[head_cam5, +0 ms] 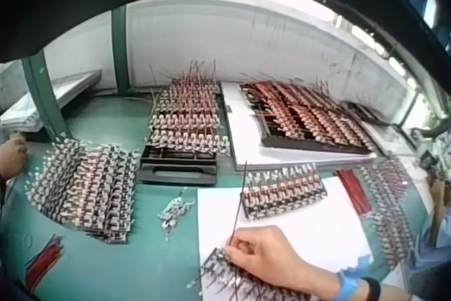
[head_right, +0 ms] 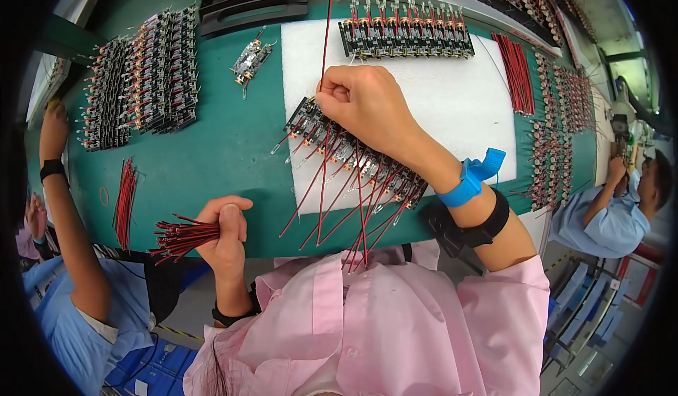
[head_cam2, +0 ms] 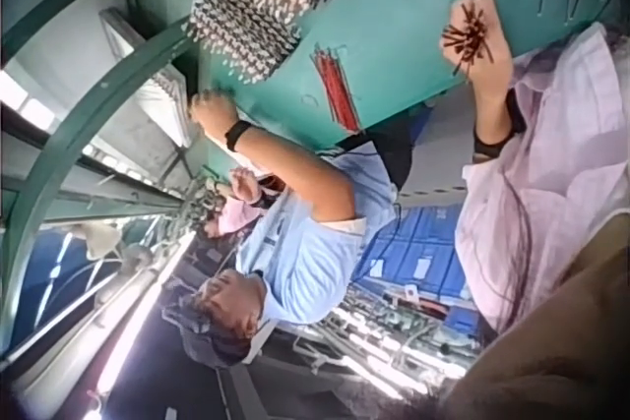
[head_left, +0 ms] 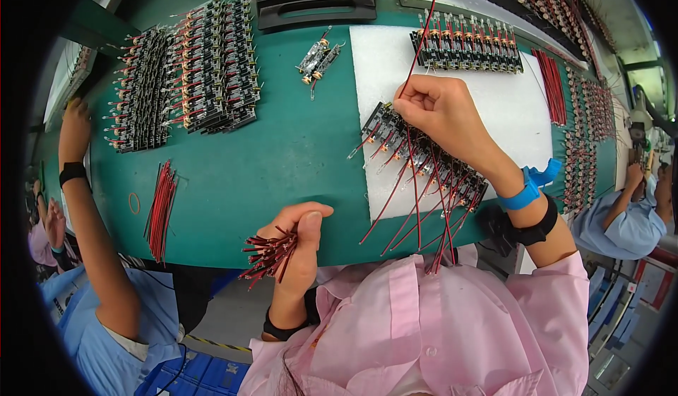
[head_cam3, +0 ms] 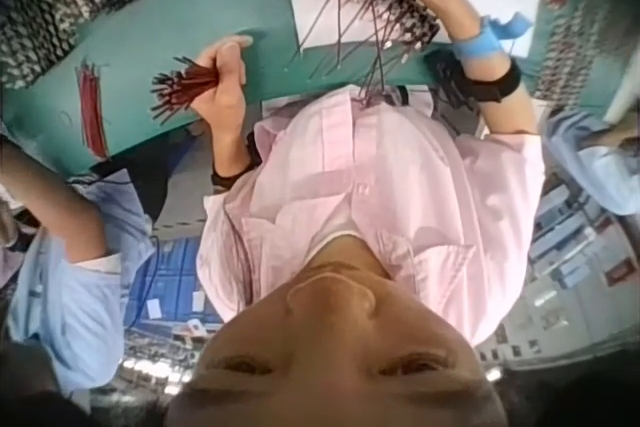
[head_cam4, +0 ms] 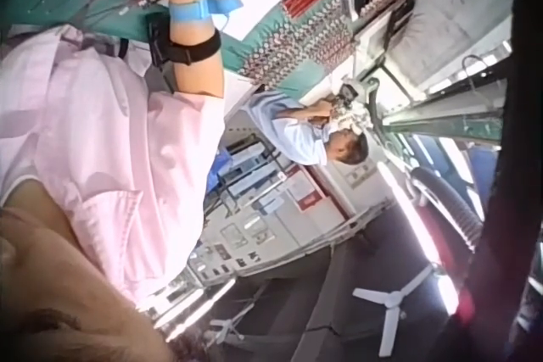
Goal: Manually inserting red wires into a multi-pin connector block on an electronics assembly line.
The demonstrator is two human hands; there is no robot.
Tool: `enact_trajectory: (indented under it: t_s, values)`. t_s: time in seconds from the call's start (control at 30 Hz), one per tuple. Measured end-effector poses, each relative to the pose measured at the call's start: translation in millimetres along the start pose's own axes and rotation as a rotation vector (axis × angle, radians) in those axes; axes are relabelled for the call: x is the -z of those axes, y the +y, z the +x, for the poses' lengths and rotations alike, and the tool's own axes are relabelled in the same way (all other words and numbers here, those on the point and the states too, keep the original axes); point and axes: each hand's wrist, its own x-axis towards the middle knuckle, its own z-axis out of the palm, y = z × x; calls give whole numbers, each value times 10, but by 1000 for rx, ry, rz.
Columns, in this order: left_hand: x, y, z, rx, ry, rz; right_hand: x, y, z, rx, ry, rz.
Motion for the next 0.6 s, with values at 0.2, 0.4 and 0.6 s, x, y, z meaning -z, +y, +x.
enact_trajectory:
  t_s: [0.2, 0.4, 0.6]
  values:
    - [-6, -1, 6, -3, 2, 14, -17, 11, -3, 33, 37, -49]
    - [1, -9, 0, 0, 2, 16, -17, 16, -8, 15, 24, -29]
    - [5, -9, 5, -3, -9, 21, -27, 15, -5, 35, 45, -63]
